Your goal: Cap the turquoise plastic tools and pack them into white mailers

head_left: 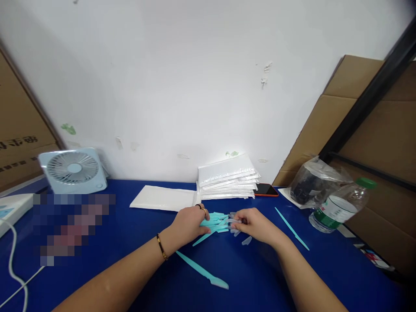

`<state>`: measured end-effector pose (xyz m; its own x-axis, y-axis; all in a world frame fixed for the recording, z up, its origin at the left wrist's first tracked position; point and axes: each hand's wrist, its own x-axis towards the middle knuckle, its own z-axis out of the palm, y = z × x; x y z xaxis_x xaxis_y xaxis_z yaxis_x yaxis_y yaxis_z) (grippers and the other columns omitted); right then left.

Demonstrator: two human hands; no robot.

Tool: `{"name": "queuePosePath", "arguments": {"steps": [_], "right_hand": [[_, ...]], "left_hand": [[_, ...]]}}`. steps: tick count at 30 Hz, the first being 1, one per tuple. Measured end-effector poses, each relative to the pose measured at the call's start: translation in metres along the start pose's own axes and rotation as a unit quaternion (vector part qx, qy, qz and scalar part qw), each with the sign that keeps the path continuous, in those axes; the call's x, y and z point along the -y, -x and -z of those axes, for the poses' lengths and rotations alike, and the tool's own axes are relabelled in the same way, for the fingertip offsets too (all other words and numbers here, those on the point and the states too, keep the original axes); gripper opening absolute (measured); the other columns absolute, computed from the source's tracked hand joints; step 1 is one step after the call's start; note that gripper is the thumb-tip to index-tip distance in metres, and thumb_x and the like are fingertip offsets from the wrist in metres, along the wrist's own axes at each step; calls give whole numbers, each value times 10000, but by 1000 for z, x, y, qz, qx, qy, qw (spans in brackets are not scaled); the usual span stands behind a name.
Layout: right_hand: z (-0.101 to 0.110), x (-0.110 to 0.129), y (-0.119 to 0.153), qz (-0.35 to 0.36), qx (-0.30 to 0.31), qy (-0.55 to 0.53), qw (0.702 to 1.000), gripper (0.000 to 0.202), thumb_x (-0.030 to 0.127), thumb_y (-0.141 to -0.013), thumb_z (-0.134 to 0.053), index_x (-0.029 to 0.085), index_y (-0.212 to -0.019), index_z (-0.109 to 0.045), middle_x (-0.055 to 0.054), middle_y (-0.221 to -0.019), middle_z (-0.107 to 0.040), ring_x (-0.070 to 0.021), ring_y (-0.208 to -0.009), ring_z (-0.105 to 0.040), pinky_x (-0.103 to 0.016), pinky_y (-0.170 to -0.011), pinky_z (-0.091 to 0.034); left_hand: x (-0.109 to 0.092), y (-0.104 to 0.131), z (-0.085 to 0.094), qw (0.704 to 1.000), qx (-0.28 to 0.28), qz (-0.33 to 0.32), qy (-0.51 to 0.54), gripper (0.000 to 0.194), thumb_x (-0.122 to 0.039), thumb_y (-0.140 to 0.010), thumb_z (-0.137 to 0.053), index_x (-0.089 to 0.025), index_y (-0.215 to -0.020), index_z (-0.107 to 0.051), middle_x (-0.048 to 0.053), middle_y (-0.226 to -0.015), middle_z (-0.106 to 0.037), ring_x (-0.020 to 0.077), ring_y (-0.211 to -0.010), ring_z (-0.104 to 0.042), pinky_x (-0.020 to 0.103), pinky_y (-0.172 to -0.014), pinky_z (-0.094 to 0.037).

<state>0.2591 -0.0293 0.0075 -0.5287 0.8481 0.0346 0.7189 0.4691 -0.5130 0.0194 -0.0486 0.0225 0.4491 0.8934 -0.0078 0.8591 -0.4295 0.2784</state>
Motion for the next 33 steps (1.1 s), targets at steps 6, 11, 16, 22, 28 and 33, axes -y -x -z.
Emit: {"name": "queuePosePath", "arguments": {"steps": [6, 11, 16, 22, 28, 33], "right_hand": [[10, 3, 5, 8, -20, -3, 1000, 201, 332, -803, -542, 178, -785, -670, -23, -761, -607, -119, -626, -524, -234, -560, -380], [-1, 26, 11, 64, 118, -47, 990, 215, 379, -755, -606, 176, -786, -670, 12, -642, -599, -100, -573, -507, -201, -500, -339], [-10, 27, 12, 44, 182, -81, 979, 215, 342, -785, -556, 154, -714, -633, 16, -589, -566, -76, -482, -473, -181, -446, -334], [8, -9, 11, -33, 143, -112, 983, 271, 404, -753, -588, 142, -772, -656, -1, -599, -568, -98, -504, -493, -192, -461, -368], [21, -29, 4, 22, -52, -31, 998, 204, 291, -823, -515, 217, -938, -668, -34, -894, -636, -148, -763, -572, -246, -683, -433], [4, -41, -10, 51, -86, -9, 995, 238, 189, -825, -490, 223, -972, -674, -49, -964, -631, -167, -866, -587, -274, -787, -445]], "left_hand": [[-13, 18, -2, 983, 152, -97, 10, 316, -450, -527, -764, -260, -763, -674, -31, -748, -627, 140, -637, -555, 234, -468, -275], [-21, 21, -7, 989, 126, -79, 20, 75, -314, -676, -679, -239, -682, -677, -26, -692, -646, 129, -630, -553, 239, -483, -262], [-17, 13, 0, 993, 93, -43, 65, 108, -339, -719, -637, -237, -732, -667, -31, -677, -642, 125, -644, -557, 227, -499, -292], [-5, 8, -1, 995, 79, -38, 56, 218, -413, -731, -619, -220, -828, -649, 9, -847, -643, 164, -752, -584, 232, -607, -394], [-6, 13, -18, 986, 14, -162, 22, 749, -632, -791, -420, -179, -1373, -284, 125, -1434, -268, 296, -1320, -211, 406, -1058, -211], [-19, 25, -28, 986, 82, -145, 31, 868, -687, -777, -360, -130, -1415, -172, 142, -1467, -132, 299, -1347, -111, 412, -1087, -160]]}}
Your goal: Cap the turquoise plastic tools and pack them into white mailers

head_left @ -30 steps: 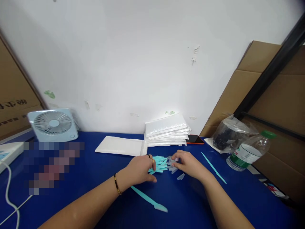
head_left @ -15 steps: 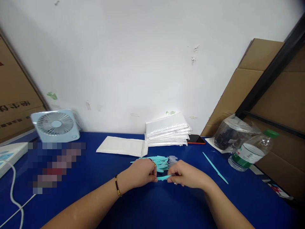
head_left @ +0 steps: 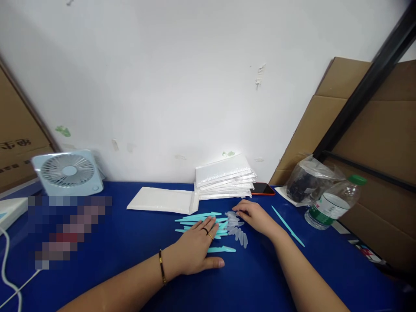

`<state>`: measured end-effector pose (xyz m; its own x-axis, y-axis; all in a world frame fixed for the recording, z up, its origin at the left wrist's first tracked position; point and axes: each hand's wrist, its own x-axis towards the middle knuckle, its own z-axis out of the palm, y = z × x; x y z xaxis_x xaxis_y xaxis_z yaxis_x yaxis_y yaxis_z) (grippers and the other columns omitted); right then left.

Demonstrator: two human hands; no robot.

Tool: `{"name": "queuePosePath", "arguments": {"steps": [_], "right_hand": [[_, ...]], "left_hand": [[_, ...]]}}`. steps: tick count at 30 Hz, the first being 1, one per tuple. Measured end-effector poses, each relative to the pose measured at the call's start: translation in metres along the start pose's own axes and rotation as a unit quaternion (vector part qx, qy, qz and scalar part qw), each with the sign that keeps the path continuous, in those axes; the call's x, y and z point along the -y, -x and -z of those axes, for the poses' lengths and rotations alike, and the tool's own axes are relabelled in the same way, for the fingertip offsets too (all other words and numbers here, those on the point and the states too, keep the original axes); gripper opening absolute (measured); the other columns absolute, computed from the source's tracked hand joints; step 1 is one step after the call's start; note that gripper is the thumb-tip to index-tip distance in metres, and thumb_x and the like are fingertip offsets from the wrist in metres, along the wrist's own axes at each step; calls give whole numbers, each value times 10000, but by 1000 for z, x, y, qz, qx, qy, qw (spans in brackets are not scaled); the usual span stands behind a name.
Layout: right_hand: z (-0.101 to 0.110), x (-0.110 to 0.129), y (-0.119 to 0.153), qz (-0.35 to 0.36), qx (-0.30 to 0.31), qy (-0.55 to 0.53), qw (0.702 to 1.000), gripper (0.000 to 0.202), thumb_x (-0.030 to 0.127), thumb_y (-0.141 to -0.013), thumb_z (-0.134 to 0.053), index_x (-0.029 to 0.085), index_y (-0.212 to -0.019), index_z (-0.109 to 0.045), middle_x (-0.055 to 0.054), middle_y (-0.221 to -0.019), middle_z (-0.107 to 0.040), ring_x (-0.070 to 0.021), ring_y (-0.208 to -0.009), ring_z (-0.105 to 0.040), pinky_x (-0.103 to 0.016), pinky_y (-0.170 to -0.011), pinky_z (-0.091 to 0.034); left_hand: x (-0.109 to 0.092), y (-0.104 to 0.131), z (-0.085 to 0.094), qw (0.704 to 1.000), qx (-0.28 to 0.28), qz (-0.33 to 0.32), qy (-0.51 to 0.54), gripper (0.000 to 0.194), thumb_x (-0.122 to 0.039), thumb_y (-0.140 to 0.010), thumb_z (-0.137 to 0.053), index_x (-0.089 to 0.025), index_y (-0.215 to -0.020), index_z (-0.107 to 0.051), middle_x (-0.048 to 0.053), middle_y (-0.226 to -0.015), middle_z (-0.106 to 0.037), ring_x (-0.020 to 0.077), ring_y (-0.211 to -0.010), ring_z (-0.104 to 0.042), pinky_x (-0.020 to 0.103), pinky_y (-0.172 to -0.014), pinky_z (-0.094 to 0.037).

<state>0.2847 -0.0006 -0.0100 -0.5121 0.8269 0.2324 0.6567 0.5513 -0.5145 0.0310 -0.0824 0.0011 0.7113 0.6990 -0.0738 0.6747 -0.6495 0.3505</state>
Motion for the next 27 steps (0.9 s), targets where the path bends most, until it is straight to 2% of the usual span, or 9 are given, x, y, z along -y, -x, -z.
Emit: {"name": "queuePosePath", "arguments": {"steps": [6, 11, 13, 16, 18, 20, 22, 24, 27], "right_hand": [[-16, -3, -6, 17, 3, 23, 1000, 242, 142, -800, -507, 214, -953, -681, -46, -928, -627, -155, -820, -595, -258, -748, -458], [-15, -2, -7, 7, -4, 49, 999, 216, 110, -767, -522, 206, -866, -688, -38, -870, -626, -153, -775, -593, -251, -709, -456], [-14, -3, -6, 1, -5, 59, 998, 215, 102, -765, -510, 202, -840, -685, -38, -852, -622, -151, -761, -590, -246, -692, -451], [-12, -4, -5, -6, -3, 71, 997, 220, 99, -758, -498, 197, -836, -678, -39, -846, -616, -146, -741, -583, -237, -667, -440], [-11, -6, -4, -16, 0, 84, 996, 211, 107, -751, -498, 194, -826, -675, -39, -820, -610, -145, -709, -574, -234, -640, -431], [-9, -6, -3, -30, -7, 91, 995, 238, 109, -737, -501, 197, -889, -661, -39, -814, -608, -145, -690, -564, -234, -629, -423], [-9, -6, -2, -33, -14, 87, 996, 327, 94, -725, -489, 212, -996, -628, -36, -847, -606, -139, -683, -557, -233, -635, -419], [-10, -5, -3, -26, -9, 78, 997, 360, 80, -723, -463, 224, -1014, -617, -32, -867, -600, -126, -665, -547, -227, -629, -414], [-12, -5, -3, -33, -1, 67, 997, 293, 93, -732, -445, 207, -913, -646, -34, -838, -600, -123, -645, -541, -227, -616, -409]], "left_hand": [[-19, 7, -2, 999, -19, -26, 41, 849, -705, -769, -348, -166, -1410, -210, 123, -1455, -199, 290, -1333, -185, 406, -1078, -198], [5, -5, 4, 994, -91, 53, -14, 706, -613, -846, -306, -164, -1390, -266, 127, -1423, -295, 274, -1320, -234, 442, -1073, -181], [14, -7, 3, 992, -96, 80, -33, 701, -600, -848, -317, -138, -1374, -298, 150, -1405, -320, 287, -1311, -251, 464, -1069, -170], [15, -7, 0, 994, -81, 67, -37, 675, -583, -844, -355, -152, -1363, -322, 147, -1378, -372, 284, -1280, -318, 459, -1060, -195], [12, -8, -2, 995, -85, 45, -37, 560, -498, -874, -368, -188, -1341, -362, 122, -1327, -450, 262, -1232, -392, 437, -1037, -245], [13, -11, -2, 994, -96, 41, -35, 404, -339, -900, -364, -214, -1274, -453, 97, -1214, -556, 234, -1143, -478, 396, -981, -320], [19, -16, -2, 992, -109, 57, -26, 342, -208, -868, -390, -217, -1176, -538, 83, -1105, -609, 215, -1053, -527, 344, -905, -380], [30, -21, 0, 989, -116, 88, -5, 281, -190, -810, -465, -206, -1058, -598, 73, -1021, -622, 204, -961, -555, 297, -819, -415], [46, -23, 3, 983, -101, 145, 45, 165, -265, -737, -564, -196, -874, -626, 40, -864, -630, 176, -787, -574, 251, -657, -418]]}}
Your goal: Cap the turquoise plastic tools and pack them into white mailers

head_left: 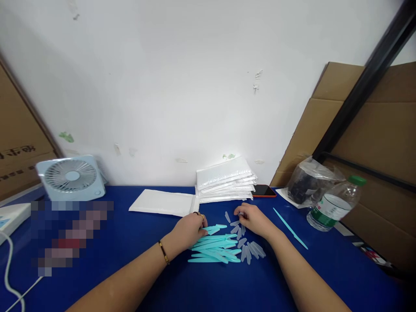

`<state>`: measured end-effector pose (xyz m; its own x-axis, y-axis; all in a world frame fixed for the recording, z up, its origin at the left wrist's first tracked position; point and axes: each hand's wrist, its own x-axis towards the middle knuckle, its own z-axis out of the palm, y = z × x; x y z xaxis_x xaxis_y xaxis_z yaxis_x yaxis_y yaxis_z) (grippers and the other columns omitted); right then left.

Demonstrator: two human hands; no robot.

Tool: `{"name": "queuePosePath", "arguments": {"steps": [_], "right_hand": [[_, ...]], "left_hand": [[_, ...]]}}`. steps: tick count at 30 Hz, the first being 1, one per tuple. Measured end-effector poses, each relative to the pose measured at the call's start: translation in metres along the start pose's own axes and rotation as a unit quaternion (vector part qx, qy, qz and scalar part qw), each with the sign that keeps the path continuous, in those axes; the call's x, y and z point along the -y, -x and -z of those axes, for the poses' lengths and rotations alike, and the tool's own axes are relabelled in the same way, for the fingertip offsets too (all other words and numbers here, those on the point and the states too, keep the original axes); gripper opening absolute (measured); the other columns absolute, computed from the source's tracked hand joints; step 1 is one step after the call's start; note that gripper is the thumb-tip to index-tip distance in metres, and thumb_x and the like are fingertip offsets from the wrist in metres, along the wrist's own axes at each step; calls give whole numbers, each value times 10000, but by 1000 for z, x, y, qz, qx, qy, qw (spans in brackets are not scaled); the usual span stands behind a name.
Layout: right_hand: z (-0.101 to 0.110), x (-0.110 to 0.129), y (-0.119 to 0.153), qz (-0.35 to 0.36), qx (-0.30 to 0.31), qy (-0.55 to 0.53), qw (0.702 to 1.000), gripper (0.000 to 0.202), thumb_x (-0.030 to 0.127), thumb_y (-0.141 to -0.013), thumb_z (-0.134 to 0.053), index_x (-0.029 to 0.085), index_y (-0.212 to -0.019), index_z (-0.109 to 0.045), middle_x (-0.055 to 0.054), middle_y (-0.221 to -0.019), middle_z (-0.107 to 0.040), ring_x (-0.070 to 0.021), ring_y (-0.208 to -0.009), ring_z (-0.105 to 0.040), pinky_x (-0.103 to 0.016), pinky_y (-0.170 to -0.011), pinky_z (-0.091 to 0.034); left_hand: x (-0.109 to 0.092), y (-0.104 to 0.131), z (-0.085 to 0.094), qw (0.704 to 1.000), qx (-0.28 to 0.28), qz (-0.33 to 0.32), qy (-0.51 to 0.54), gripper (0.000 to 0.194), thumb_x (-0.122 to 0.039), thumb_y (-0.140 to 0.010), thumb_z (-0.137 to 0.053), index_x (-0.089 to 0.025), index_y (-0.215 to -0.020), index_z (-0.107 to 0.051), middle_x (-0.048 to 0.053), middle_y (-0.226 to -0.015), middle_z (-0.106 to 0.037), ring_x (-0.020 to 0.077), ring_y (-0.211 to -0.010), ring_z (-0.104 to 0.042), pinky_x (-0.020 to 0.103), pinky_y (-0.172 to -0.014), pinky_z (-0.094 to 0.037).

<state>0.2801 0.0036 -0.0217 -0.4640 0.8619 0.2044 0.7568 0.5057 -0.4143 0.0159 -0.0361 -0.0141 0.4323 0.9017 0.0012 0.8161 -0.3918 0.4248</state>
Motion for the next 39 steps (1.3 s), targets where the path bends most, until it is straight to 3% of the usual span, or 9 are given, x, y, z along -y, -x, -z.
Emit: {"name": "queuePosePath", "arguments": {"steps": [4, 10, 13, 17, 20, 23, 26, 30, 39], "right_hand": [[-2, -6, 0, -27, -10, -16, 999, 295, 101, -711, -484, 189, -943, -645, -39, -839, -623, -138, -679, -555, -241, -636, -417], [1, -12, -1, -21, -15, -48, 999, 115, 240, -750, -566, 197, -789, -665, -34, -845, -590, -137, -691, -543, -256, -649, -427], [1, -11, 0, -39, -4, -124, 991, 156, 301, -767, -568, 183, -818, -656, -29, -795, -605, -132, -645, -545, -257, -616, -440], [1, -2, 3, -83, 46, -267, 959, 287, 377, -738, -616, 156, -921, -607, 11, -642, -570, -122, -538, -558, -243, -536, -454], [3, 9, 3, -74, 43, -307, 948, 302, 409, -727, -630, 146, -873, -604, 3, -644, -576, -122, -555, -568, -228, -526, -452], [5, 21, 4, -31, 13, -275, 961, 253, 389, -782, -579, 152, -859, -624, -11, -658, -584, -126, -598, -572, -222, -541, -447], [8, 34, 5, 40, -54, -193, 979, 193, 331, -839, -516, 187, -874, -639, -41, -771, -612, -143, -691, -584, -242, -609, -470], [11, 44, 7, 131, -104, -92, 981, 216, 262, -889, -434, 222, -948, -638, -70, -919, -618, -163, -850, -586, -266, -735, -488], [1, 41, 6, 202, -95, 13, 975, 280, 210, -903, -390, 228, -1076, -609, -85, -1004, -608, -191, -936, -572, -309, -806, -488]], "left_hand": [[9, -2, 1, 998, 31, 28, 55, 140, -319, -732, -559, -192, -760, -611, 6, -731, -626, 141, -664, -558, 223, -553, -366], [11, -3, 2, 995, 23, 33, 90, 180, -356, -745, -532, -193, -759, -606, -1, -714, -618, 134, -648, -541, 216, -528, -333], [11, -3, 2, 997, 6, 16, 81, 191, -336, -769, -489, -189, -746, -609, 8, -714, -616, 142, -653, -534, 227, -546, -333], [10, -2, 3, 994, -16, -5, 104, 187, -310, -797, -445, -193, -764, -587, 2, -701, -598, 140, -646, -517, 227, -559, -335], [6, -2, 4, 990, -47, -16, 131, 188, -319, -829, -407, -195, -788, -543, -11, -679, -561, 131, -630, -495, 223, -555, -331], [3, -1, 6, 982, -49, -14, 180, 223, -349, -868, -342, -198, -816, -497, -28, -644, -505, 118, -581, -459, 218, -539, -331], [3, 0, 9, 979, -40, -14, 201, 275, -392, -878, -319, -191, -793, -486, -31, -634, -456, 112, -571, -411, 216, -531, -325], [5, -1, 10, 975, -3, -12, 224, 320, -432, -870, -321, -183, -769, -495, -31, -638, -438, 109, -575, -374, 213, -531, -320], [6, -3, 11, 962, 35, -3, 272, 372, -486, -842, -351, -168, -808, -542, -18, -655, -474, 116, -585, -411, 221, -553, -346]]}}
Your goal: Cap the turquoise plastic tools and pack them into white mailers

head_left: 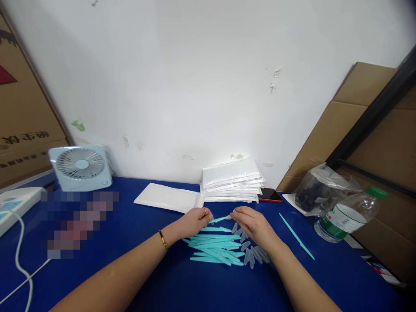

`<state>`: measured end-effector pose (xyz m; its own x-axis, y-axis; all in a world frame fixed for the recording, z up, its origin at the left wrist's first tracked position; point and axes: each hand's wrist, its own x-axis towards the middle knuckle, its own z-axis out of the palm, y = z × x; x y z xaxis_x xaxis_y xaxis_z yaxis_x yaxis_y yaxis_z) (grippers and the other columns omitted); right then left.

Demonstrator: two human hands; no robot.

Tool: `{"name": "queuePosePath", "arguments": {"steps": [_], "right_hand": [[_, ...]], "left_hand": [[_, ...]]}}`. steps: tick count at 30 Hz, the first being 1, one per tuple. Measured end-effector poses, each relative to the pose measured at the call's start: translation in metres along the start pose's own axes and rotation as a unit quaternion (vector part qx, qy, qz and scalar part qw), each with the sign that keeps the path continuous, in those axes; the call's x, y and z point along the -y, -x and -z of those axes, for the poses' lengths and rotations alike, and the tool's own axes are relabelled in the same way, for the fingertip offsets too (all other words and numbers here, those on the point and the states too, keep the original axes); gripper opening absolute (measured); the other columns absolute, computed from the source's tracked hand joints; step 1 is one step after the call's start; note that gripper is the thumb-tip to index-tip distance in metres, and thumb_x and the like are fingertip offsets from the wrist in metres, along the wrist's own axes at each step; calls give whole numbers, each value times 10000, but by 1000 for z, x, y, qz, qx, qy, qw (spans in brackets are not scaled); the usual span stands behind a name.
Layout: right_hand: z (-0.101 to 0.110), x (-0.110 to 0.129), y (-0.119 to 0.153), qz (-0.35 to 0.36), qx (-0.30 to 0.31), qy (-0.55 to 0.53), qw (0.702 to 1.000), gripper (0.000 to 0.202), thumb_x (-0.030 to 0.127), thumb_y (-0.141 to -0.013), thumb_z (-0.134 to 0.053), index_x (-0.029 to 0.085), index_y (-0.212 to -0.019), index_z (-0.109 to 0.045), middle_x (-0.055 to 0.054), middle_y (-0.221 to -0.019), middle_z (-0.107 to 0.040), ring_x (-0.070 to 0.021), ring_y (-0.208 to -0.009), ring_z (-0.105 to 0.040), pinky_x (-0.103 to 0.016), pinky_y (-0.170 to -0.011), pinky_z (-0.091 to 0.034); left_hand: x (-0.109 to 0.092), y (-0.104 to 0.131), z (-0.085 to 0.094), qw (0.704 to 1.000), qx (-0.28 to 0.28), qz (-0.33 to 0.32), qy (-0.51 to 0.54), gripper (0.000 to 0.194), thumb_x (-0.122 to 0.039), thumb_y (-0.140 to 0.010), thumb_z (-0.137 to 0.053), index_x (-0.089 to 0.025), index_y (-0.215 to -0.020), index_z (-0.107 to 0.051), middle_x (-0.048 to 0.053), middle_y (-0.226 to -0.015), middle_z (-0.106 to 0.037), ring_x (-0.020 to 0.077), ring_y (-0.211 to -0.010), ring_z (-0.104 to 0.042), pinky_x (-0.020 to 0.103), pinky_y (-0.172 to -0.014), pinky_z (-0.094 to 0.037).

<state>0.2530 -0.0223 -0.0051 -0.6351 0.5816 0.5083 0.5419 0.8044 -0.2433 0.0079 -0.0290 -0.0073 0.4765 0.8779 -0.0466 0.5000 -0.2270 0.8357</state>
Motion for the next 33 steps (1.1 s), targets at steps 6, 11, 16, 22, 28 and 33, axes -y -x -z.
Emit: {"name": "queuePosePath", "arguments": {"steps": [6, 11, 16, 22, 28, 33], "right_hand": [[-14, 17, -4, 27, 24, -6, 999, 298, 205, -906, -377, 239, -1117, -585, -68, -1025, -607, -182, -947, -570, -285, -818, -485], [-13, 2, -7, -11, 1, -11, 1000, 269, 213, -905, -380, 218, -1049, -607, -77, -971, -613, -171, -896, -581, -281, -779, -486], [-9, -35, -2, -115, -4, 4, 993, 226, 216, -887, -416, 220, -927, -638, -52, -890, -623, -165, -816, -597, -273, -729, -479], [-16, -36, -1, -139, 48, 37, 988, 194, 252, -856, -472, 234, -911, -657, -45, -898, -598, -171, -810, -574, -274, -696, -460], [-20, -27, -6, -145, 89, -14, 985, 99, 247, -819, -533, 205, -808, -622, -27, -853, -574, -144, -733, -556, -249, -648, -444], [-5, -20, -4, -108, 47, 28, 993, 142, 258, -875, -453, 212, -873, -588, -36, -816, -622, -167, -764, -570, -282, -695, -446]], "left_hand": [[-1, 0, -2, 1000, 26, -3, -2, 355, -446, -860, -332, -164, -807, -541, -20, -644, -482, 111, -571, -419, 219, -536, -349], [-6, 2, -5, 974, -141, -67, -162, 271, -358, -847, -437, -192, -1035, -538, 50, -970, -566, 194, -933, -497, 311, -811, -395], [-5, 4, -5, 955, -110, -88, -261, 176, -310, -796, -546, -221, -940, -593, 34, -997, -567, 197, -948, -521, 311, -825, -398], [2, 1, -10, 952, -59, -43, -298, 114, -298, -769, -573, -206, -811, -627, 25, -845, -620, 187, -808, -563, 293, -730, -405], [9, -1, -9, 965, -85, -19, -247, 110, -279, -787, -528, -191, -749, -580, 16, -748, -612, 166, -716, -556, 271, -636, -383], [11, -2, -4, 998, -35, 40, -14, 197, -349, -785, -468, -170, -838, -531, -1, -702, -566, 124, -594, -524, 229, -531, -371]]}}
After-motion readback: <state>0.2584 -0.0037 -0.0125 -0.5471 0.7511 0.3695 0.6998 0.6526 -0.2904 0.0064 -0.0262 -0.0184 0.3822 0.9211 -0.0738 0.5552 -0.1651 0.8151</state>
